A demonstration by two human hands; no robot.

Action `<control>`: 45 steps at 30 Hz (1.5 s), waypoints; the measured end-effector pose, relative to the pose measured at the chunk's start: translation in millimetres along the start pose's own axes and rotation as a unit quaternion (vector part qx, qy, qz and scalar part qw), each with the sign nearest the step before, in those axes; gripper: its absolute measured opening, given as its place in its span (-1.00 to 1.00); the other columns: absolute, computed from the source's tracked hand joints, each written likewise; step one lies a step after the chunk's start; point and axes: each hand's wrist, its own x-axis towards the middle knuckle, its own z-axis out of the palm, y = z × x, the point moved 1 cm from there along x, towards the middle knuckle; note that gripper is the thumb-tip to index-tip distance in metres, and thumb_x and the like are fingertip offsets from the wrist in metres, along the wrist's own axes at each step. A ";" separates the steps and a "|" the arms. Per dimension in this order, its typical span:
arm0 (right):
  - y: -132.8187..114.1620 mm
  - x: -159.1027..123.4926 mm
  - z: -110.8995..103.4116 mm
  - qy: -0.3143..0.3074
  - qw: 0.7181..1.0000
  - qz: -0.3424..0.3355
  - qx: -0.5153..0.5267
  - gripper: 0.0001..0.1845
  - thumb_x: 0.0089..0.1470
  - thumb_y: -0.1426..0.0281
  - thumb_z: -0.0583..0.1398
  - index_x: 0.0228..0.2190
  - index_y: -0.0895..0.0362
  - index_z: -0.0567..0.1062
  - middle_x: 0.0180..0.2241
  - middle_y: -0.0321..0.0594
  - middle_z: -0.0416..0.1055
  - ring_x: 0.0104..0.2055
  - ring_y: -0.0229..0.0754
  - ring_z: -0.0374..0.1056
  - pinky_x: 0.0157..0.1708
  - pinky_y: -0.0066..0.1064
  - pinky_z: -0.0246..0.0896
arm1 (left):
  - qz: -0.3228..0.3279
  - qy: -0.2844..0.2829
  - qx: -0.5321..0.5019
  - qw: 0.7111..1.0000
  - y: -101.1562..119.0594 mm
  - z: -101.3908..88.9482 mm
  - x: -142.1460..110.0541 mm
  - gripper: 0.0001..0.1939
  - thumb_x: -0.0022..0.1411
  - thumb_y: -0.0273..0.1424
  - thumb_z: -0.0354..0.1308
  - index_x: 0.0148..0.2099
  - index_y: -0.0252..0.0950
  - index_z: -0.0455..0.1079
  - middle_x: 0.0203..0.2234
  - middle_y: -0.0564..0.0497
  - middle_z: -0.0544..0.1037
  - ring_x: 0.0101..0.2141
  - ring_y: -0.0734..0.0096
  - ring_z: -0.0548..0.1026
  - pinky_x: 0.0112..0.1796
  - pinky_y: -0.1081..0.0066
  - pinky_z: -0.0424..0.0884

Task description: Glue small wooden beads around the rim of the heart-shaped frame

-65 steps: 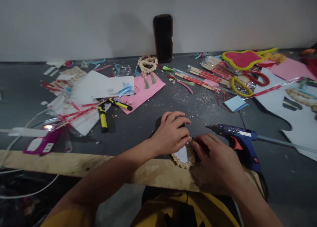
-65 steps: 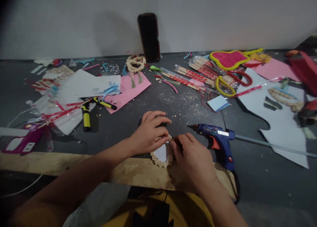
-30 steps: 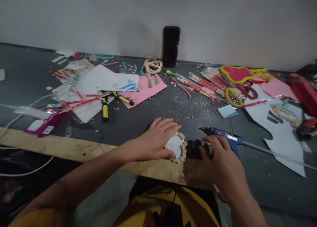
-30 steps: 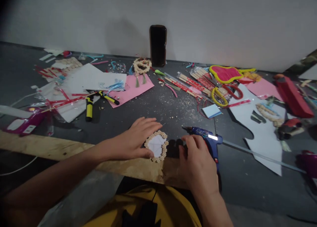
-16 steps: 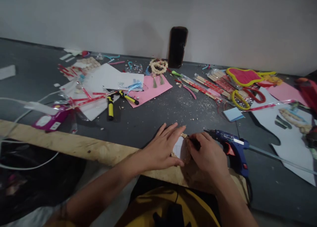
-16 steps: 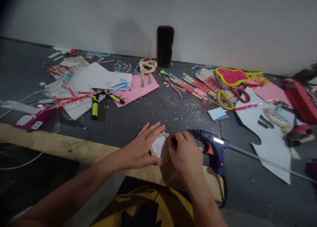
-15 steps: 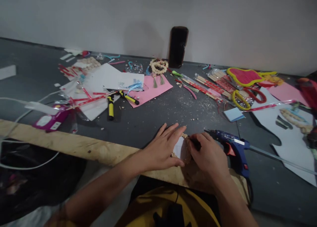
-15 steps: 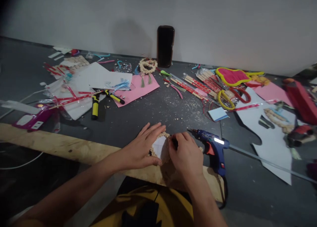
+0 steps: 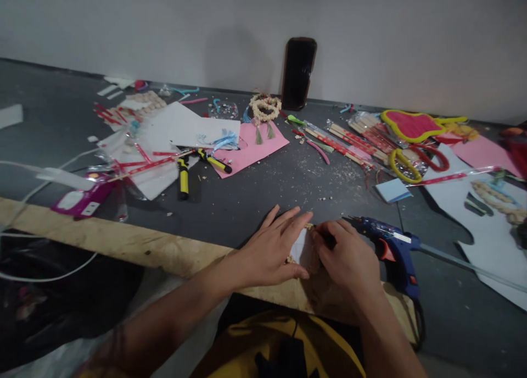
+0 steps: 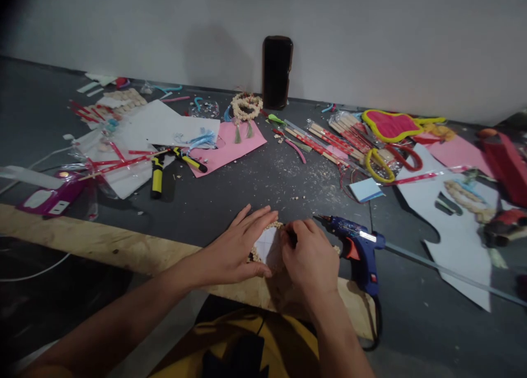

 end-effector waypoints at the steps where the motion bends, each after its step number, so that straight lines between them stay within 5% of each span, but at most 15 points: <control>1: 0.2 0.1 0.0 -0.003 1.000 0.002 0.003 -0.83 0.10 0.29 0.09 -0.37 0.03 0.47 -0.30 -0.28 0.43 -0.31 -0.18 0.35 -0.41 -0.37 0.08 | 0.000 -0.001 0.004 1.000 -0.2 0.3 -0.1 -0.03 0.14 0.03 0.09 0.34 -0.28 -0.37 0.27 -0.23 0.03 0.28 0.08 -0.10 0.21 -0.06 -0.19; 11: 5.2 -0.3 -0.2 0.009 0.999 -0.027 0.032 -0.78 0.12 0.24 0.05 -0.33 0.07 0.44 -0.34 -0.21 0.46 -0.33 -0.15 0.36 -0.39 -0.37 0.11 | -0.004 -0.005 -0.020 1.000 0.0 -3.6 -0.1 -0.08 0.14 0.04 0.07 0.34 -0.24 -0.29 0.27 -0.21 0.05 0.29 0.08 -0.14 0.21 -0.07 -0.17; 14: 5.2 -0.6 -1.2 0.007 0.998 -0.042 0.034 -0.75 0.16 0.29 0.00 -0.31 0.07 0.45 -0.31 -0.20 0.46 -0.30 -0.15 0.37 -0.36 -0.37 0.12 | -0.013 -0.002 -0.040 0.999 -0.9 -9.2 -1.0 -0.24 0.25 -0.10 0.02 0.34 -0.21 -0.25 0.27 -0.17 0.06 0.29 0.14 -0.13 0.21 -0.04 -0.10; 18: 7.3 -1.7 -0.1 -0.006 0.999 -0.032 0.034 -0.70 0.19 0.36 -0.05 -0.27 0.07 0.47 -0.27 -0.20 0.45 -0.23 -0.14 0.37 -0.30 -0.36 0.14 | -0.020 0.028 -0.002 0.999 -5.6 -18.2 2.2 -0.53 0.29 -0.40 -0.07 0.24 -0.22 0.06 0.15 -0.11 0.26 0.23 0.20 0.06 0.17 0.06 0.01; 24: 8.9 -4.2 0.6 0.002 0.998 -0.035 0.049 -0.69 0.19 0.35 -0.02 -0.21 0.06 0.49 -0.22 -0.20 0.46 -0.19 -0.13 0.38 -0.28 -0.37 0.17 | -0.048 0.039 0.066 0.996 -8.8 -23.7 25.1 -0.79 0.28 -0.39 0.00 -0.09 -0.18 0.41 -0.18 0.01 0.48 -0.03 0.22 0.29 -0.03 0.14 0.14; 33: 8.5 -4.9 1.3 0.004 0.999 -0.035 0.020 -0.68 0.21 0.34 -0.02 -0.20 0.05 0.51 -0.23 -0.22 0.47 -0.19 -0.13 0.38 -0.30 -0.36 0.17 | -0.056 0.024 0.082 0.995 -1.6 -18.2 40.8 -0.82 0.27 -0.39 0.04 -0.17 -0.14 0.46 -0.22 0.09 0.53 -0.07 0.25 0.29 -0.10 0.17 0.07; 41: 9.7 -8.6 4.0 0.023 0.998 -0.062 0.018 -0.71 0.20 0.37 0.01 -0.20 0.06 0.51 -0.23 -0.21 0.48 -0.19 -0.14 0.38 -0.29 -0.38 0.18 | 0.004 0.011 0.139 0.990 2.7 -19.5 30.8 -0.79 0.30 -0.37 -0.01 -0.09 -0.16 0.42 -0.08 0.06 0.48 0.02 0.21 0.22 -0.02 0.11 -0.04; 45: 10.8 -9.4 5.1 0.016 0.997 -0.063 0.029 -0.70 0.20 0.36 0.01 -0.17 0.07 0.51 -0.26 -0.19 0.47 -0.19 -0.11 0.38 -0.25 -0.33 0.21 | -0.027 -0.009 0.115 0.993 1.0 -22.8 33.3 -0.74 0.31 -0.36 -0.02 0.02 -0.17 0.35 -0.07 0.02 0.46 -0.01 0.24 0.25 -0.03 0.16 0.03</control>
